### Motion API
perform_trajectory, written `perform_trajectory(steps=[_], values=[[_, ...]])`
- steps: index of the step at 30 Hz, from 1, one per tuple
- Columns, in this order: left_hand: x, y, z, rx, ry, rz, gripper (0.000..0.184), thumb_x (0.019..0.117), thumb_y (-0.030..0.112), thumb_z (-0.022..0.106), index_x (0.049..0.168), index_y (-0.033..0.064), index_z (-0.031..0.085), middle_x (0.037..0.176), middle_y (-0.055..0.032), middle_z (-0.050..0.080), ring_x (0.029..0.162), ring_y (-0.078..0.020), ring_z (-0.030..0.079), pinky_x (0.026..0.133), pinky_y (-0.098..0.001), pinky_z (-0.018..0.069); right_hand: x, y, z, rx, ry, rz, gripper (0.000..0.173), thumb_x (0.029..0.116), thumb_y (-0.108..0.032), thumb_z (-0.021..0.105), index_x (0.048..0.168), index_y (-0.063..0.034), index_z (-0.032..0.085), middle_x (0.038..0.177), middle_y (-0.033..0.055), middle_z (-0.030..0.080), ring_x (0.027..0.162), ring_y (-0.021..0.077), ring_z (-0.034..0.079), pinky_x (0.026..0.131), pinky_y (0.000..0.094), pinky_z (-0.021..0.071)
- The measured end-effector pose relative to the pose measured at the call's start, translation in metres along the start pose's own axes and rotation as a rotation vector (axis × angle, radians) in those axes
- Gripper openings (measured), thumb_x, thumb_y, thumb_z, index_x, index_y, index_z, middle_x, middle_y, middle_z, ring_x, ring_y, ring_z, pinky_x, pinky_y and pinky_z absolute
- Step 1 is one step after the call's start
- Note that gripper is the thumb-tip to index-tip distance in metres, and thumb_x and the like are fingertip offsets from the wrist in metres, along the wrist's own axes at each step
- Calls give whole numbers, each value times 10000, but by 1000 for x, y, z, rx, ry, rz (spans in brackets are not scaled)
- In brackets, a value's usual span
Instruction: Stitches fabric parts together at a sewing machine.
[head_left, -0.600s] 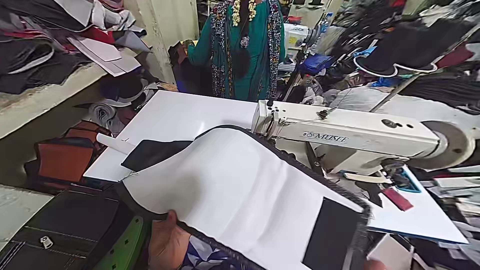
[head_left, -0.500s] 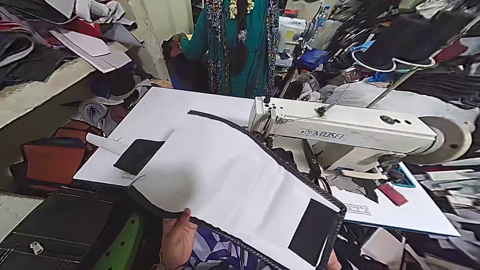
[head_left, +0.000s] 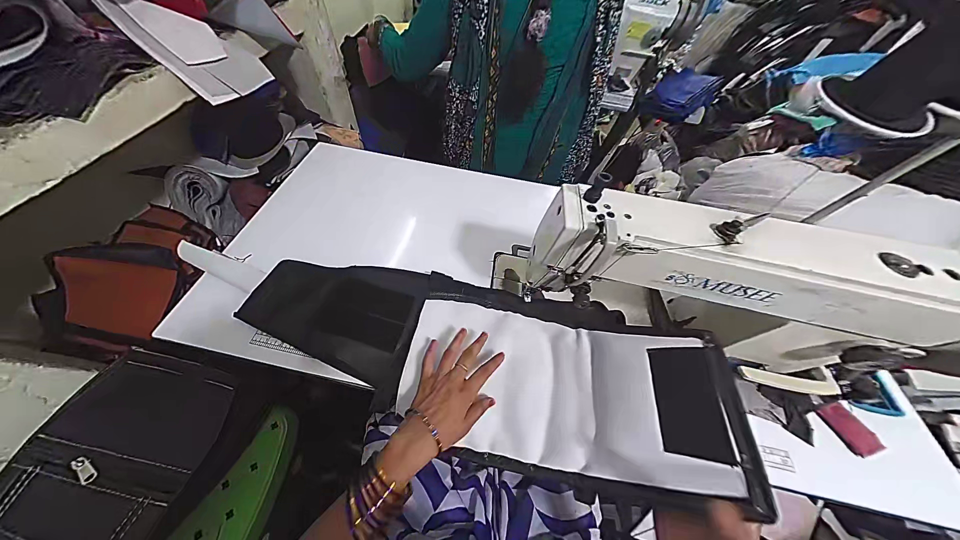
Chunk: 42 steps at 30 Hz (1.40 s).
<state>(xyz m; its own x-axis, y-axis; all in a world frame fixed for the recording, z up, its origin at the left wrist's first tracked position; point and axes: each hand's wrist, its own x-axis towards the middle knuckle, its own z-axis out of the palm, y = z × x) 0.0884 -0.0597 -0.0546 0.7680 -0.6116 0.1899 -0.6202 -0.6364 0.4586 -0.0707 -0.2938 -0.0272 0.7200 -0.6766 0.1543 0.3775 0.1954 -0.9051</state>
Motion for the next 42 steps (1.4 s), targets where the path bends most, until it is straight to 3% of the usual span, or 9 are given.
perform_trajectory(steps=[3,7,11,14,20,23,28,32,42], values=[[10,-9,8,-30,-134,-66,576,1017,365,551,1555,180,460,1634,-85,398,1521,-334,342,1165,-721,181,-18,35,27,-631,-171,-370,666,926,-152,689,1433,146,375,1387,53,580,1305,-30,512,1113,209,422],[9,-29,-4,-476,62,-113,636,1039,151,460,1574,-101,227,1524,-204,509,1421,-300,499,1195,-507,353,-1,68,85,-1250,-633,-735,599,839,-198,547,1437,-168,561,1498,243,514,1425,429,448,1074,664,332],[6,-52,-4,-716,182,-96,589,1040,113,376,1557,-130,235,1517,-259,486,1402,-260,516,1168,-351,410,-12,91,121,-1460,-825,-820,590,790,-143,701,1373,-72,645,1445,222,585,1313,421,582,1036,618,447],[5,-44,-3,-322,230,-111,443,943,-13,463,1328,30,678,1494,-209,538,1411,-371,493,1153,-465,414,-14,93,118,-1428,-959,-809,700,967,-554,493,1386,-7,616,1472,209,567,1361,396,548,1089,576,427],[4,-64,-5,33,132,-74,375,1015,280,461,1296,320,707,1551,-23,521,1470,-497,359,1052,-867,128,43,53,74,-1394,-497,-416,958,873,-768,458,1310,61,655,1398,347,555,1211,558,541,921,677,412],[6,-67,-4,7,115,-74,386,1017,292,441,1300,316,702,1570,-15,496,1484,-497,330,1052,-864,122,50,61,71,-1223,-482,-55,895,868,-666,557,1339,95,597,1288,289,618,1174,408,611,969,552,489],[6,-65,-3,29,114,-108,447,1031,337,395,1418,307,617,1581,-26,482,1496,-490,312,1055,-866,101,45,74,87,-548,-394,325,1089,787,-281,758,1612,36,121,1633,216,292,1416,54,418,1116,182,382],[7,-68,-7,54,50,-172,675,1026,589,320,1589,229,407,1648,-64,374,1528,-438,276,1101,-830,87,60,61,56,-370,-306,278,949,747,-42,703,1565,83,237,1460,127,540,1173,-1,623,963,161,532],[85,6,-8,-78,-203,26,475,1070,302,484,1532,195,500,1643,-60,383,1573,-347,194,1196,-724,80,107,18,-36,-538,-136,175,851,747,-4,647,1529,83,323,1417,87,578,1142,-39,624,942,128,522]])
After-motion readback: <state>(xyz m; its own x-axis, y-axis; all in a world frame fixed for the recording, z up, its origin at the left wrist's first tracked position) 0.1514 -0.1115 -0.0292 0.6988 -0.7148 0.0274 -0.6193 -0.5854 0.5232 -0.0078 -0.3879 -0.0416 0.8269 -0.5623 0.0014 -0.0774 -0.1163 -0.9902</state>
